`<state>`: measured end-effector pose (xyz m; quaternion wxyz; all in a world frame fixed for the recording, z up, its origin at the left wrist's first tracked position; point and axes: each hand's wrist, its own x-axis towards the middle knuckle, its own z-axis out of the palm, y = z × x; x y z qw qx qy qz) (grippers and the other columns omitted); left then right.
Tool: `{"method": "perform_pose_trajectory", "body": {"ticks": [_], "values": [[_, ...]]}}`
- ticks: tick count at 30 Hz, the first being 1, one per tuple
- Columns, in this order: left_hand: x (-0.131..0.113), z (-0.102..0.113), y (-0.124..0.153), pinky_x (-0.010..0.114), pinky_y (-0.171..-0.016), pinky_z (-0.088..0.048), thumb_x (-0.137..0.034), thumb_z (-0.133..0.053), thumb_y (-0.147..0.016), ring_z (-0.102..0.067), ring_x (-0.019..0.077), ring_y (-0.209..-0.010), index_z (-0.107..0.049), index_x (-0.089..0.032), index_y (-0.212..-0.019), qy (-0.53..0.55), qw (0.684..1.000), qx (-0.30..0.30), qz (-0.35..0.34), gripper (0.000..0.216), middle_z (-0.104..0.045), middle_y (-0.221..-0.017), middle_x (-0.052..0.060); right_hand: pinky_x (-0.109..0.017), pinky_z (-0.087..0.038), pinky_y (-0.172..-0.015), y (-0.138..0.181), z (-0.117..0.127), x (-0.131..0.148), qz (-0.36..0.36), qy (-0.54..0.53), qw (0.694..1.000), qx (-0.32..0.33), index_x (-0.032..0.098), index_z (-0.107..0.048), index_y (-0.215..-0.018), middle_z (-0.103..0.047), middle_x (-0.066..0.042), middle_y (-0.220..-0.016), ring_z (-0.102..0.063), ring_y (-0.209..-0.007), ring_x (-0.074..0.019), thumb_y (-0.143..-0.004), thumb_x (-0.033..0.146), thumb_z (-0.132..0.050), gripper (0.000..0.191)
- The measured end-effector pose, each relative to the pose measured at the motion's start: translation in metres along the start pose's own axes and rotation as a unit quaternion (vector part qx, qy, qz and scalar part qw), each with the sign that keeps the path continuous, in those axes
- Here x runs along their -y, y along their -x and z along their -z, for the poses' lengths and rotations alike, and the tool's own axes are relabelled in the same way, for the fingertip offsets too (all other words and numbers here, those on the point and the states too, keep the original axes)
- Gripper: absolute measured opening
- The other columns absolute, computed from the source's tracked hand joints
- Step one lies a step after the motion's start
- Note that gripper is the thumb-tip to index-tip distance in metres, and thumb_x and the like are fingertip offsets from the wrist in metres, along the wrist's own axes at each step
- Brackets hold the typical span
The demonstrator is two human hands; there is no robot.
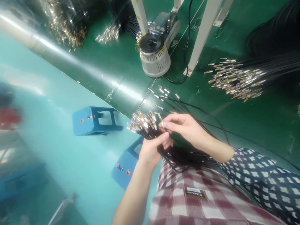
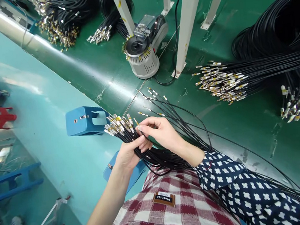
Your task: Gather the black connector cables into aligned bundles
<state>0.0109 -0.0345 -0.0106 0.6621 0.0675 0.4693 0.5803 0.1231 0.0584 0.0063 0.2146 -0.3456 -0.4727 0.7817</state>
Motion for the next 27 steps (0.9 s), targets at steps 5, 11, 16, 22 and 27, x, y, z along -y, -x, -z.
{"method": "perform_pose_trajectory", "body": {"ticks": [5,11,16,22,27], "values": [[0.002,-0.004,0.000,0.022,-0.049,-0.036,-0.019,-0.077,-0.068,-0.042,0.0050,-0.044,-0.056,-0.012,-0.064,-0.009,0.999,-0.039,-0.011,0.022,-0.045,-0.051,-0.005,-0.024,-0.049,-0.054,0.002,-0.001,-0.002,-0.013,-0.009,1.000,-0.014,0.017,-0.067,-0.072,-0.061,0.001,-0.066,-0.057,-0.058,-0.0116,-0.076,0.039,-0.069,0.023],[0.003,-0.008,0.002,0.022,-0.048,-0.038,-0.017,-0.076,-0.069,-0.043,0.0050,-0.044,-0.058,-0.012,-0.067,-0.018,0.998,-0.050,-0.030,0.018,-0.047,-0.051,-0.005,-0.025,-0.050,-0.050,0.004,-0.001,0.000,-0.017,0.004,0.999,-0.029,0.016,-0.068,-0.074,-0.063,0.000,-0.064,-0.058,-0.054,-0.0123,-0.077,0.038,-0.069,0.022],[0.003,-0.011,0.001,0.021,-0.048,-0.037,-0.015,-0.076,-0.069,-0.044,0.0052,-0.044,-0.059,-0.012,-0.067,-0.013,0.998,-0.051,-0.033,0.017,-0.047,-0.051,-0.005,-0.025,-0.050,-0.055,0.005,-0.004,0.000,-0.015,-0.002,0.998,-0.065,0.016,-0.069,-0.070,-0.065,-0.001,-0.067,-0.059,-0.059,-0.0128,-0.075,0.035,-0.070,0.019],[-0.001,-0.016,0.000,0.021,-0.046,-0.036,-0.016,-0.078,-0.066,-0.043,0.0055,-0.044,-0.061,-0.012,-0.068,-0.007,0.998,-0.052,-0.027,0.017,-0.048,-0.051,-0.004,-0.024,-0.046,-0.048,0.002,-0.007,-0.003,-0.092,-0.075,0.987,-0.108,0.017,-0.072,-0.073,-0.059,0.002,-0.058,-0.049,-0.048,-0.0091,-0.071,0.030,-0.071,0.013],[0.001,-0.017,-0.003,0.020,-0.044,-0.035,-0.017,-0.080,-0.062,-0.042,0.0050,-0.044,-0.060,-0.011,-0.064,0.002,0.997,-0.077,-0.024,0.021,-0.048,-0.052,-0.004,-0.028,-0.050,-0.061,0.006,-0.010,-0.006,0.049,0.089,0.984,-0.148,0.018,-0.069,-0.074,-0.066,-0.004,-0.076,-0.059,-0.066,-0.0150,-0.079,0.031,-0.064,0.015]]}}
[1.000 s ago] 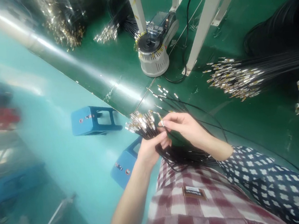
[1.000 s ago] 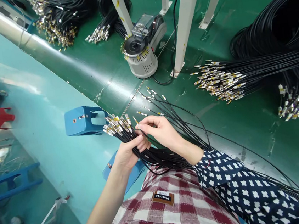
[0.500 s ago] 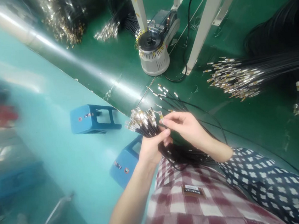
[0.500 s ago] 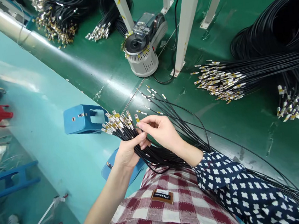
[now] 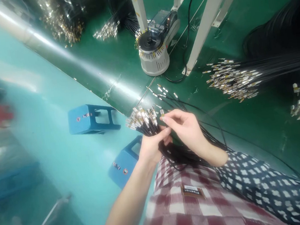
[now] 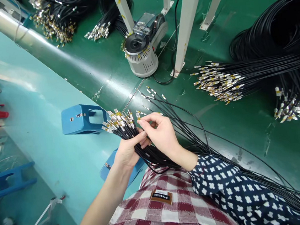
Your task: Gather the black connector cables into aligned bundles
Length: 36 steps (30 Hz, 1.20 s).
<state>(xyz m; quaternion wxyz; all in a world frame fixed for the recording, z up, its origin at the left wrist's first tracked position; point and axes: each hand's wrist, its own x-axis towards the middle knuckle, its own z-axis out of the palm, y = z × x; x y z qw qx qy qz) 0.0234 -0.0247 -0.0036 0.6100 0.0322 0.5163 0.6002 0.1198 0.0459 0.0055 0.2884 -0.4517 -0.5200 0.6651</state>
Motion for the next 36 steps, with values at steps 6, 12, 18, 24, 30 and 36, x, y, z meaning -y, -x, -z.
{"method": "perform_pose_trajectory", "body": {"ticks": [6,12,18,24,30,36], "values": [[0.001,0.000,0.000,0.020,-0.044,-0.035,-0.015,-0.078,-0.065,-0.043,0.0053,-0.044,-0.061,-0.010,-0.064,0.004,1.000,0.004,-0.013,0.018,-0.048,-0.051,-0.003,-0.029,-0.051,-0.061,0.000,0.003,-0.001,0.056,0.069,0.996,0.017,0.019,-0.068,-0.076,-0.067,-0.004,-0.078,-0.060,-0.064,-0.0151,-0.082,0.035,-0.063,0.018],[0.001,-0.002,0.001,0.020,-0.044,-0.036,-0.014,-0.079,-0.063,-0.044,0.0053,-0.043,-0.062,-0.011,-0.069,0.008,1.000,-0.007,-0.021,0.018,-0.049,-0.052,-0.004,-0.028,-0.049,-0.047,0.002,0.002,-0.003,-0.045,-0.045,0.994,0.089,0.018,-0.066,-0.080,-0.063,0.000,-0.064,-0.058,-0.048,-0.0143,-0.081,0.043,-0.064,0.024],[0.001,-0.003,0.001,0.020,-0.044,-0.036,-0.016,-0.082,-0.059,-0.044,0.0056,-0.044,-0.060,-0.012,-0.063,0.003,0.999,-0.047,-0.014,0.022,-0.049,-0.052,-0.004,-0.029,-0.049,-0.063,0.005,0.000,0.000,0.111,0.182,0.976,-0.034,0.021,-0.068,-0.072,-0.066,-0.004,-0.080,-0.054,-0.059,-0.0125,-0.080,0.032,-0.064,0.015],[0.002,-0.003,0.000,0.021,-0.044,-0.036,-0.016,-0.079,-0.064,-0.043,0.0056,-0.042,-0.057,-0.011,-0.059,-0.004,1.000,-0.007,-0.015,0.022,-0.047,-0.049,-0.004,-0.028,-0.047,-0.038,-0.003,-0.005,-0.005,-0.202,-0.197,0.956,0.077,0.017,-0.065,-0.075,-0.058,0.002,-0.054,-0.052,-0.039,-0.0129,-0.074,0.038,-0.067,0.021],[0.004,-0.001,-0.002,0.020,-0.044,-0.035,-0.015,-0.079,-0.063,-0.044,0.0052,-0.043,-0.060,-0.011,-0.064,0.015,0.999,-0.025,-0.021,0.019,-0.049,-0.052,-0.003,-0.025,-0.047,-0.039,-0.001,-0.008,-0.001,-0.072,-0.100,0.992,-0.017,0.017,-0.065,-0.066,-0.064,-0.001,-0.066,-0.056,-0.046,-0.0117,-0.066,0.035,-0.077,0.022],[0.004,-0.002,0.000,0.021,-0.045,-0.035,-0.015,-0.079,-0.065,-0.044,0.0060,-0.043,-0.063,-0.011,-0.075,0.018,1.000,-0.014,-0.020,0.019,-0.049,-0.051,-0.004,-0.023,-0.046,-0.037,-0.004,-0.007,-0.003,-0.167,-0.177,0.968,0.057,0.017,-0.067,-0.079,-0.064,0.000,-0.067,-0.053,-0.043,-0.0097,-0.070,0.042,-0.072,0.027]]}}
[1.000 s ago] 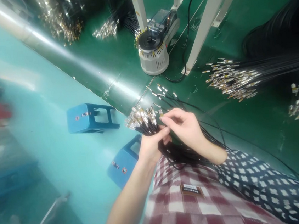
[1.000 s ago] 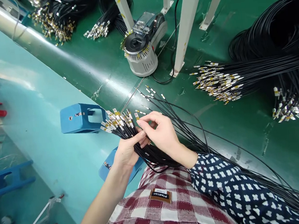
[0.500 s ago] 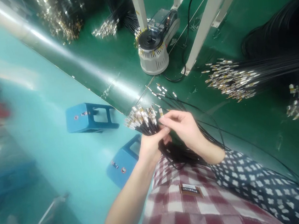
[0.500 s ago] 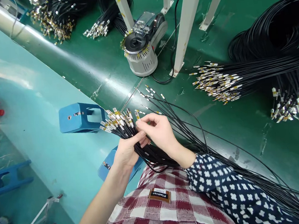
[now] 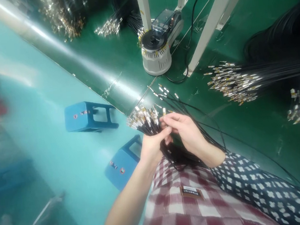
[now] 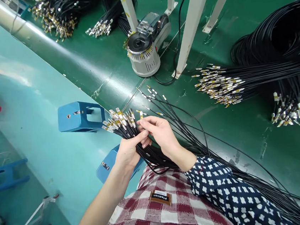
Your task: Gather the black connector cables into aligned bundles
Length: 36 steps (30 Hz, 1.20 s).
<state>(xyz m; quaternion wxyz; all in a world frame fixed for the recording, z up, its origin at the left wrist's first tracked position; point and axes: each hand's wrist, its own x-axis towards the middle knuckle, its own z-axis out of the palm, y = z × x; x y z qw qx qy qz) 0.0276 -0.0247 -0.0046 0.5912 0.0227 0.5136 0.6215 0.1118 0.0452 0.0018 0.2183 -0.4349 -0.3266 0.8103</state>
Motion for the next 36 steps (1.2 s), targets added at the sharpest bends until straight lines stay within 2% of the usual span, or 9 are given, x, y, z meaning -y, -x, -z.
{"method": "perform_pose_trajectory", "body": {"ticks": [6,11,18,20,24,25,28,30,36], "values": [[-0.005,-0.008,0.011,0.023,-0.049,-0.036,-0.022,-0.074,-0.073,-0.042,0.0073,-0.042,-0.064,-0.014,-0.094,0.013,1.000,-0.004,-0.011,0.026,-0.046,-0.046,-0.006,-0.019,-0.037,-0.044,0.011,0.020,0.019,0.147,0.190,0.971,-0.011,0.015,-0.064,-0.079,-0.054,0.004,-0.055,-0.044,-0.047,-0.0065,-0.083,0.038,-0.063,0.024],[-0.006,-0.016,0.011,0.023,-0.048,-0.034,-0.023,-0.071,-0.076,-0.042,0.0072,-0.042,-0.066,-0.012,-0.095,0.004,1.000,0.012,-0.027,0.023,-0.047,-0.048,-0.005,-0.021,-0.037,-0.047,0.030,0.036,0.031,0.110,0.354,0.927,0.056,0.016,-0.068,-0.074,-0.065,0.000,-0.063,-0.049,-0.050,-0.0089,-0.085,0.034,-0.060,0.023],[-0.004,-0.023,0.014,0.023,-0.049,-0.035,-0.019,-0.073,-0.072,-0.044,0.0069,-0.043,-0.064,-0.011,-0.073,-0.020,0.999,-0.013,-0.048,0.012,-0.046,-0.048,-0.005,-0.025,-0.042,-0.056,0.043,0.038,0.018,0.136,0.342,0.928,0.062,0.017,-0.071,-0.080,-0.071,-0.004,-0.073,-0.058,-0.060,-0.0138,-0.089,0.035,-0.055,0.026],[-0.004,-0.023,0.015,0.022,-0.048,-0.035,-0.019,-0.073,-0.072,-0.043,0.0065,-0.044,-0.065,-0.011,-0.073,-0.021,0.998,-0.015,-0.049,0.012,-0.046,-0.048,-0.005,-0.026,-0.041,-0.061,0.047,0.035,0.009,0.206,0.401,0.893,-0.003,0.018,-0.071,-0.081,-0.071,-0.003,-0.075,-0.059,-0.064,-0.0142,-0.091,0.031,-0.053,0.024],[-0.003,-0.024,0.017,0.020,-0.047,-0.034,-0.018,-0.073,-0.073,-0.043,0.0059,-0.045,-0.065,-0.011,-0.072,-0.023,0.998,-0.018,-0.055,0.010,-0.045,-0.048,-0.005,-0.029,-0.037,-0.068,0.050,0.031,-0.001,0.355,0.514,0.772,-0.120,0.018,-0.068,-0.078,-0.067,-0.003,-0.068,-0.057,-0.065,-0.0146,-0.090,0.030,-0.055,0.022],[-0.003,-0.024,0.017,0.020,-0.047,-0.034,-0.018,-0.073,-0.073,-0.043,0.0059,-0.045,-0.065,-0.011,-0.071,-0.024,0.998,-0.017,-0.055,0.010,-0.044,-0.048,-0.005,-0.029,-0.037,-0.067,0.049,0.030,-0.002,0.354,0.506,0.778,-0.112,0.018,-0.067,-0.075,-0.065,-0.002,-0.065,-0.056,-0.063,-0.0141,-0.090,0.030,-0.054,0.023],[-0.003,-0.024,0.016,0.020,-0.046,-0.034,-0.019,-0.073,-0.072,-0.042,0.0058,-0.044,-0.066,-0.011,-0.072,-0.014,0.998,-0.019,-0.051,0.011,-0.044,-0.048,-0.005,-0.027,-0.043,-0.065,0.044,0.029,0.002,0.253,0.363,0.897,0.001,0.018,-0.061,-0.071,-0.065,-0.001,-0.063,-0.057,-0.058,-0.0129,-0.094,0.032,-0.046,0.031],[-0.002,-0.025,0.016,0.020,-0.046,-0.034,-0.018,-0.073,-0.072,-0.042,0.0057,-0.044,-0.066,-0.011,-0.071,-0.009,0.998,-0.024,-0.050,0.011,-0.044,-0.048,-0.005,-0.026,-0.047,-0.067,0.042,0.027,0.005,0.190,0.260,0.944,0.067,0.019,-0.057,-0.069,-0.067,-0.002,-0.066,-0.061,-0.061,-0.0135,-0.096,0.035,-0.043,0.034],[-0.003,-0.021,0.016,0.019,-0.045,-0.033,-0.019,-0.074,-0.072,-0.042,0.0056,-0.045,-0.066,-0.010,-0.072,-0.014,0.999,-0.024,-0.039,0.011,-0.043,-0.049,-0.005,-0.028,-0.048,-0.075,0.046,0.021,0.003,0.211,0.361,0.908,-0.020,0.021,-0.059,-0.074,-0.070,-0.003,-0.073,-0.064,-0.070,-0.0157,-0.095,0.036,-0.047,0.029]]}}
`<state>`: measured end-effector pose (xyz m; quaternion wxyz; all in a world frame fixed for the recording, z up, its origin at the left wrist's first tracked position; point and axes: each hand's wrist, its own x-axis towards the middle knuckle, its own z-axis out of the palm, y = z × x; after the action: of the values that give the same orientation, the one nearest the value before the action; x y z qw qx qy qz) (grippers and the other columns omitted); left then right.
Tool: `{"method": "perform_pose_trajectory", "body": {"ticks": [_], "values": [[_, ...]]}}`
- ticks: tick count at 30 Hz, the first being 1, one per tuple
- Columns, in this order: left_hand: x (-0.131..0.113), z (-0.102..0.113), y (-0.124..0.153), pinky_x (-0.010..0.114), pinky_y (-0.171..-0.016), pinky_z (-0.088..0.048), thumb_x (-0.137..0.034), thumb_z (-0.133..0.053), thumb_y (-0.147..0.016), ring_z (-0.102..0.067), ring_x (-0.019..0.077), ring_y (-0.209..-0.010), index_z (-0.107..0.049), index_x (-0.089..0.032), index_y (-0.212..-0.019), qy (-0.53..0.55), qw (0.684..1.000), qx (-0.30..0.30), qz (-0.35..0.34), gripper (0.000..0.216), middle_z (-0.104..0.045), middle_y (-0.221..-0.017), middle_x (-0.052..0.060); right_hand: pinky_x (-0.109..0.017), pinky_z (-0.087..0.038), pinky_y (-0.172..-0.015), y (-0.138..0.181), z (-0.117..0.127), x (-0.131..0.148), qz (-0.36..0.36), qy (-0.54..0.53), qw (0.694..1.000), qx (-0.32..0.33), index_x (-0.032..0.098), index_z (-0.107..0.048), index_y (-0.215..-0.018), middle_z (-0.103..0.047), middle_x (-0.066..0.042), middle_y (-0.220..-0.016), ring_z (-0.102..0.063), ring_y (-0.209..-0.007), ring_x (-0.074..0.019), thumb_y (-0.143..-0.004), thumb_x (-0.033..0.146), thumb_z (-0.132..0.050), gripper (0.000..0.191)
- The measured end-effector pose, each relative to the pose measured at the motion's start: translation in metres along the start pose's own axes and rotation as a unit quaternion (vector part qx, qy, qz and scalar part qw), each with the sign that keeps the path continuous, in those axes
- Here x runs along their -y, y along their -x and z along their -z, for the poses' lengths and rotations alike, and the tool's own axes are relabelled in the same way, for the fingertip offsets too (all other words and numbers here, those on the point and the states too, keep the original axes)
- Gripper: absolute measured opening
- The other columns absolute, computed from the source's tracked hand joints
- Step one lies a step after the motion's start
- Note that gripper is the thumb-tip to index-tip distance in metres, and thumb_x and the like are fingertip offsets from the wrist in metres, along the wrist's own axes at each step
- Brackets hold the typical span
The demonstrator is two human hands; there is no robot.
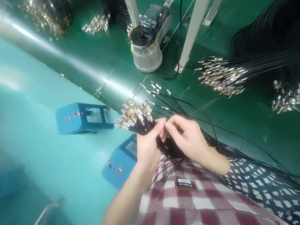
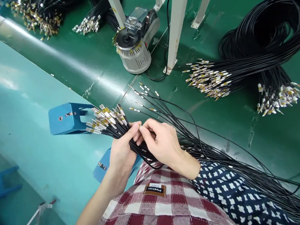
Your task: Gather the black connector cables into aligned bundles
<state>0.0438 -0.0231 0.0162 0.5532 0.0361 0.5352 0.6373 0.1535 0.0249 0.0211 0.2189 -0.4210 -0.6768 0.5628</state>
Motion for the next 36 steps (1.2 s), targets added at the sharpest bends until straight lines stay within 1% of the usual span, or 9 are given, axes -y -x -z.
{"method": "perform_pose_trajectory", "body": {"ticks": [6,10,13,18,21,24,28,32,36], "values": [[-0.003,0.007,-0.008,0.021,-0.048,-0.035,-0.020,-0.074,-0.072,-0.040,0.0056,-0.044,-0.067,-0.010,-0.078,0.029,0.999,-0.023,0.035,0.014,-0.041,-0.048,-0.006,-0.022,-0.041,-0.057,0.005,0.010,-0.015,-0.037,0.014,0.997,0.073,0.020,-0.062,-0.083,-0.059,0.004,-0.059,-0.053,-0.054,-0.0109,-0.096,0.038,-0.045,0.027],[-0.004,0.010,-0.013,0.022,-0.050,-0.037,-0.025,-0.074,-0.074,-0.041,0.0064,-0.045,-0.067,-0.011,-0.098,0.045,0.998,0.001,0.049,0.029,-0.042,-0.049,-0.006,-0.021,-0.038,-0.053,0.002,0.003,-0.021,-0.059,-0.023,0.997,0.045,0.020,-0.056,-0.080,-0.051,0.006,-0.050,-0.047,-0.046,-0.0091,-0.098,0.038,-0.040,0.030],[-0.004,0.015,-0.015,0.020,-0.047,-0.035,-0.021,-0.076,-0.071,-0.042,0.0067,-0.045,-0.068,-0.010,-0.095,0.033,0.996,0.029,0.073,0.028,-0.046,-0.050,-0.005,-0.021,-0.040,-0.056,-0.012,-0.004,-0.018,-0.052,-0.001,0.998,0.046,0.019,-0.056,-0.075,-0.056,0.004,-0.052,-0.052,-0.049,-0.0097,-0.098,0.040,-0.038,0.036],[-0.001,0.034,-0.018,0.022,-0.050,-0.039,-0.017,-0.076,-0.068,-0.042,0.0062,-0.044,-0.066,-0.010,-0.077,0.047,0.994,-0.010,0.101,0.015,-0.045,-0.048,-0.006,-0.025,-0.048,-0.065,-0.054,0.003,-0.039,-0.043,-0.075,0.956,0.280,0.014,-0.065,-0.085,-0.070,-0.005,-0.074,-0.064,-0.065,-0.0134,-0.099,0.047,-0.031,0.050],[0.002,0.044,-0.020,0.023,-0.056,-0.044,-0.018,-0.074,-0.070,-0.045,0.0047,-0.044,-0.065,-0.011,-0.079,0.055,0.993,-0.033,0.097,0.014,-0.057,-0.061,-0.002,-0.027,-0.047,-0.069,-0.075,0.000,-0.074,-0.058,0.118,0.978,0.161,0.017,-0.067,-0.089,-0.071,-0.005,-0.086,-0.066,-0.077,-0.0156,-0.093,0.040,-0.048,0.030],[0.004,0.048,-0.022,0.025,-0.062,-0.047,-0.020,-0.074,-0.072,-0.054,0.0071,-0.055,-0.065,-0.011,-0.082,0.056,0.993,-0.037,0.099,0.016,-0.067,-0.086,0.005,-0.029,-0.045,-0.071,-0.083,-0.016,-0.105,-0.063,0.279,0.956,0.058,0.017,-0.067,-0.087,-0.068,-0.009,-0.101,-0.064,-0.084,-0.0190,-0.083,0.029,-0.063,0.013],[0.004,0.048,-0.023,0.032,-0.076,-0.051,-0.022,-0.073,-0.074,-0.064,0.0173,-0.077,-0.063,-0.013,-0.086,0.074,0.991,-0.030,0.105,0.018,-0.067,-0.083,0.007,-0.030,-0.045,-0.071,-0.073,-0.022,-0.114,-0.069,0.267,0.960,0.051,0.017,-0.064,-0.085,-0.068,-0.009,-0.097,-0.065,-0.081,-0.0177,-0.089,0.023,-0.054,0.012],[0.005,0.042,-0.023,0.032,-0.071,-0.049,-0.024,-0.069,-0.078,-0.053,0.0105,-0.054,-0.059,-0.016,-0.083,0.077,0.994,-0.018,0.074,0.014,-0.050,-0.058,-0.005,-0.025,-0.048,-0.067,-0.043,0.006,-0.091,-0.061,0.146,0.986,0.057,0.018,-0.059,-0.089,-0.068,-0.001,-0.076,-0.065,-0.070,-0.0142,-0.092,0.032,-0.050,0.016],[0.005,0.030,-0.018,0.027,-0.062,-0.044,-0.022,-0.069,-0.079,-0.043,0.0075,-0.049,-0.060,-0.017,-0.097,0.065,0.997,-0.023,0.033,0.021,-0.041,-0.055,-0.007,-0.026,-0.049,-0.065,-0.003,0.036,-0.066,-0.055,0.053,0.997,0.028,0.019,-0.057,-0.087,-0.066,-0.002,-0.072,-0.063,-0.068,-0.0152,-0.091,0.036,-0.053,0.019]]}}
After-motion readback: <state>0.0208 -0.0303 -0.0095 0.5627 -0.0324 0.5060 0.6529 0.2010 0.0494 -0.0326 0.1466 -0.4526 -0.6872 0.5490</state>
